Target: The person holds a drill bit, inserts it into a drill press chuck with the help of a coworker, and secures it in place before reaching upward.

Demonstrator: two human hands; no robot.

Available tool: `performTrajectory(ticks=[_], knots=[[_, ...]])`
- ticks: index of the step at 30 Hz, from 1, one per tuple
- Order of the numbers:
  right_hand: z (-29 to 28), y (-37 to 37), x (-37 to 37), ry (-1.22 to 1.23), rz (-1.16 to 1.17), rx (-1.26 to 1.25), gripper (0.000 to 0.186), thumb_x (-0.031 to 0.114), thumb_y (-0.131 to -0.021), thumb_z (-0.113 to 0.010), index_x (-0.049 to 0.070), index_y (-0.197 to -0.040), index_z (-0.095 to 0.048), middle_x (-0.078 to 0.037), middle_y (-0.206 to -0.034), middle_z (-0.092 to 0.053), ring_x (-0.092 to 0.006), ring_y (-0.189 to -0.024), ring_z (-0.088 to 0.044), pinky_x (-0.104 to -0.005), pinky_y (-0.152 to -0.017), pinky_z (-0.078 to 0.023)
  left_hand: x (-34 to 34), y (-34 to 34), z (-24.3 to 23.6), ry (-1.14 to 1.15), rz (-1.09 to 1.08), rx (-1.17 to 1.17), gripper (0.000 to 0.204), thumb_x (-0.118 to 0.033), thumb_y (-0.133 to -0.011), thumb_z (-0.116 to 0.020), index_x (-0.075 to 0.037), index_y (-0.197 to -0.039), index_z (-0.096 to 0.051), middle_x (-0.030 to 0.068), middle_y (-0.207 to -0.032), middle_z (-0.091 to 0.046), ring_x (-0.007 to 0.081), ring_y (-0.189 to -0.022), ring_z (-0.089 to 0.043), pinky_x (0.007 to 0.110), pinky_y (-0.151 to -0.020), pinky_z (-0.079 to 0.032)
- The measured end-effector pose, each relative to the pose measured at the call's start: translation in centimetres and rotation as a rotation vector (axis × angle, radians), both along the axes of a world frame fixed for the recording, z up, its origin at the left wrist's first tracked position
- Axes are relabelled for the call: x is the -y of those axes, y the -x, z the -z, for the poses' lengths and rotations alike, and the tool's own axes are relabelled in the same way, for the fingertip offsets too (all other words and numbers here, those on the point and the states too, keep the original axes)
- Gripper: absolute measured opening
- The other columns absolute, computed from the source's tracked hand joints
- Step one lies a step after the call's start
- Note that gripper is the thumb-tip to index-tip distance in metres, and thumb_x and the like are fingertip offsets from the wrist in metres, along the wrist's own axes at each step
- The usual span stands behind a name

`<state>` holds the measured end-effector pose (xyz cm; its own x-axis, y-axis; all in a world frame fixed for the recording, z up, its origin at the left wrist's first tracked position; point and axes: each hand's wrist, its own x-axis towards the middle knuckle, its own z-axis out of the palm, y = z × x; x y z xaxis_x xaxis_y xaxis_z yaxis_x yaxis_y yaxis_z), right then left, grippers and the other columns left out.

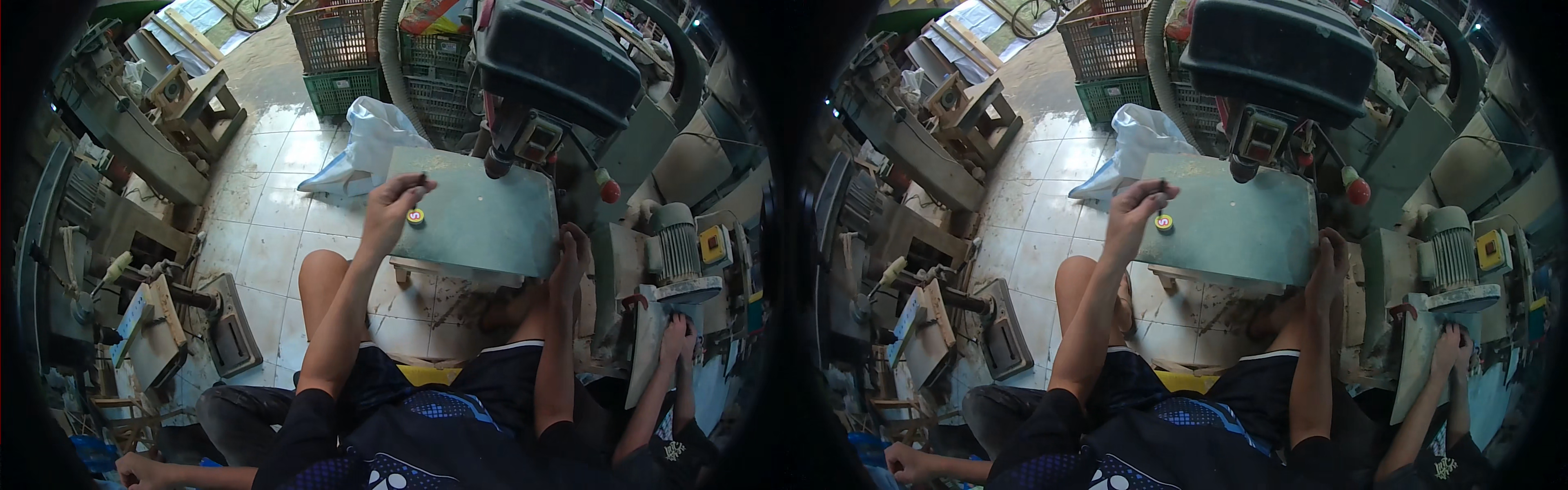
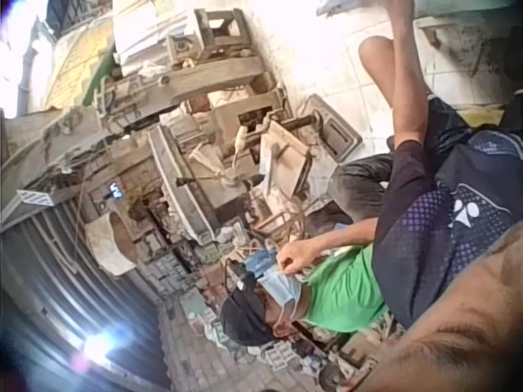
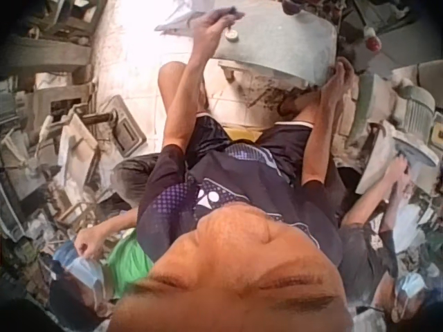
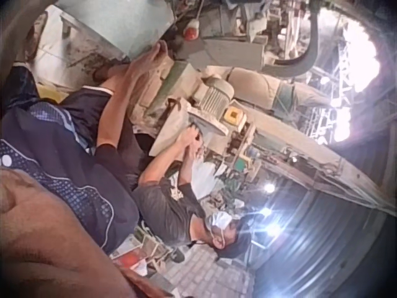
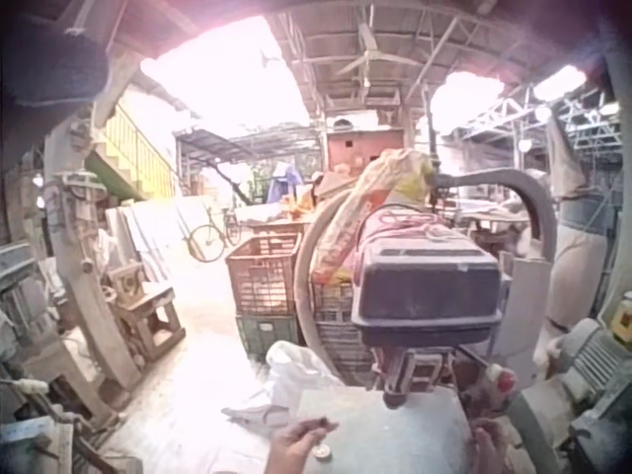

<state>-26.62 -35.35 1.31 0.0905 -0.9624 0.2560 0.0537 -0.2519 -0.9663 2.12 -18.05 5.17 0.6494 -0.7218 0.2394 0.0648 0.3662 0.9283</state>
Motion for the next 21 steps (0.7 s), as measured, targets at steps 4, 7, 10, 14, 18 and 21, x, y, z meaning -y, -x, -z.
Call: performTrajectory(ticks=[4,7,10,14,18,21], knots=[[0.2,-0.1,0.1,0.001,-0.004,0.029,0.021,0.013,-0.092,-0.054,0.0,-0.108,-0.062,-0.004,-0.102,-0.06,-0.0139,-0.097,-0.054,-0.0283,-0.09,-0.041,3.4,1.7,-0.5,-0.077,0.215,0.175,0.022,-0.005,-0.093,-0.054,0.005,-0.112,-0.059,0.0133,-0.105,-0.068,0.014,-0.093,-0.064,0.027,-0.083,-0.051],[0.6,0.2,0.3,0.035,0.013,-0.029,0.023,0.014,-0.093,-0.054,0.001,-0.109,-0.062,-0.005,-0.103,-0.061,-0.0138,-0.097,-0.055,-0.0283,-0.088,-0.042,5.8,1.0,-0.5,-0.023,0.194,0.083,0.021,-0.007,-0.094,-0.052,0.006,-0.109,-0.059,0.0099,-0.098,-0.067,0.0127,-0.087,-0.063,0.025,-0.078,-0.05],[0.9,0.3,0.4,0.089,0.022,-0.103,0.023,0.014,-0.093,-0.053,0.001,-0.11,-0.062,-0.005,-0.104,-0.061,-0.0136,-0.096,-0.055,-0.0287,-0.086,-0.043,7.9,-2.8,-0.8,-0.04,0.074,0.015,0.021,-0.013,-0.093,-0.054,0.003,-0.105,-0.06,0.0027,-0.085,-0.059,0.0094,-0.071,-0.054,0.022,-0.066,-0.044],[0.7,0.0,0.3,0.108,-0.002,-0.161,0.022,0.013,-0.094,-0.052,0.0,-0.108,-0.062,-0.004,-0.102,-0.06,-0.0144,-0.095,-0.054,-0.03,-0.086,-0.043,9.7,-10.7,-0.3,-0.144,-0.003,0.027,0.024,-0.024,-0.09,-0.061,-0.002,-0.1,-0.064,-0.0008,-0.077,-0.055,0.0057,-0.059,-0.042,0.019,-0.053,-0.032],[0.1,-0.9,-0.4,0.146,0.013,-0.255,0.021,0.014,-0.094,-0.051,0.0,-0.105,-0.061,-0.006,-0.1,-0.059,-0.0155,-0.096,-0.053,-0.0292,-0.089,-0.04,11.1,-16.5,2.8,-0.201,0.003,-0.029,0.022,-0.022,-0.087,-0.062,-0.003,-0.094,-0.068,-0.0012,-0.07,-0.058,0.0053,-0.059,-0.047,0.023,-0.051,-0.035],[-0.3,-1.3,-0.9,0.117,0.083,-0.339,0.022,0.014,-0.094,-0.051,-0.001,-0.105,-0.061,-0.006,-0.1,-0.06,-0.0158,-0.096,-0.053,-0.0292,-0.089,-0.041,13.2,-17.4,5.8,-0.258,0.071,-0.063,0.023,-0.024,-0.089,-0.062,-0.003,-0.095,-0.068,-0.0006,-0.072,-0.06,0.0054,-0.059,-0.047,0.022,-0.053,-0.036]])
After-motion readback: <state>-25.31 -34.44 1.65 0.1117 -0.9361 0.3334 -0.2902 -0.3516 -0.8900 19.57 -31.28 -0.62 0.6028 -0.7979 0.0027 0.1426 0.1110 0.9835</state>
